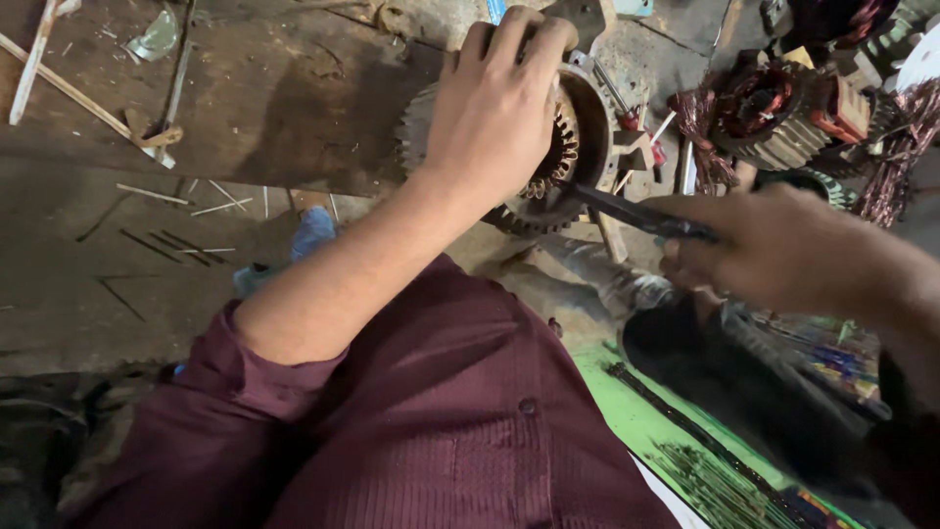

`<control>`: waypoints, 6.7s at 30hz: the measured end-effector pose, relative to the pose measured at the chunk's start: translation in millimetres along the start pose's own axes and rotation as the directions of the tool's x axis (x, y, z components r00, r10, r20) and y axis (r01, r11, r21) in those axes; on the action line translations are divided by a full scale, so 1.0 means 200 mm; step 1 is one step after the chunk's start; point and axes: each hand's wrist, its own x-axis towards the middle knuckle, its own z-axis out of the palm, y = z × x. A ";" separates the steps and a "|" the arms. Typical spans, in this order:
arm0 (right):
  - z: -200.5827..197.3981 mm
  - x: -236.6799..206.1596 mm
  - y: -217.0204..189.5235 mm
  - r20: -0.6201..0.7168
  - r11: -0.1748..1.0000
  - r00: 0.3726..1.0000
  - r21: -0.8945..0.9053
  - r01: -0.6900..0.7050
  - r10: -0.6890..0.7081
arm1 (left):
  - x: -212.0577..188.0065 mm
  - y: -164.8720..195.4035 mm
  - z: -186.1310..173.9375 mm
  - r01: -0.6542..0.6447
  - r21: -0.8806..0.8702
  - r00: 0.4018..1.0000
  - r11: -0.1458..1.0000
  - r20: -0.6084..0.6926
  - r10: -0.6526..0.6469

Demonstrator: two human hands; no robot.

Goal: The person works at a cluttered workbench removing old windings from an electric motor stator. They hammer a rod against the housing, pull out copper wire and slot liners by hand, and use pliers to grip and extract remaining wire from the stator slots.

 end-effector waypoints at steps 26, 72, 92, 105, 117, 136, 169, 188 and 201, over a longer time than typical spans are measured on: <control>-0.13 0.07 -0.08 0.142 0.989 0.981 0.040 -0.139 0.133 | 0.00 -0.02 0.01 0.014 0.007 0.999 1.000 0.050 -0.014; 0.35 0.10 -0.16 -0.477 0.928 0.878 0.347 0.139 0.046 | 0.02 0.01 -0.07 -0.018 -0.119 0.997 0.993 0.073 0.027; 0.99 0.09 0.14 -0.797 -0.234 0.290 0.191 0.953 0.529 | 0.03 0.02 -0.06 -0.072 -0.043 0.990 0.997 0.117 0.076; 0.46 -0.08 -0.03 -0.565 0.925 0.810 0.202 0.321 -0.157 | 0.00 0.00 -0.02 -0.068 -0.015 0.988 0.998 0.141 0.069; 0.12 0.06 0.01 -0.082 0.992 0.991 -0.074 0.098 -0.104 | -0.01 -0.01 -0.02 -0.040 -0.070 0.996 0.997 0.075 0.046; 0.33 0.00 -0.11 -0.103 0.955 0.984 0.272 -0.115 0.148 | -0.03 -0.04 0.02 -0.039 -0.010 0.997 0.999 0.060 0.040; 0.40 -0.12 -0.23 -0.595 0.837 0.763 -0.530 -0.137 -0.252 | 0.00 -0.03 0.01 -0.045 0.016 0.993 0.999 0.113 0.043; 0.42 0.01 -0.21 -0.692 0.938 0.675 -0.348 -0.002 -0.255 | 0.07 0.01 -0.14 -0.369 0.025 0.723 0.929 0.635 0.270; 0.19 0.00 -0.32 -0.448 0.907 0.873 -0.421 -0.014 -0.195 | 0.08 -0.03 -0.06 -0.362 -0.015 0.805 0.932 0.499 0.321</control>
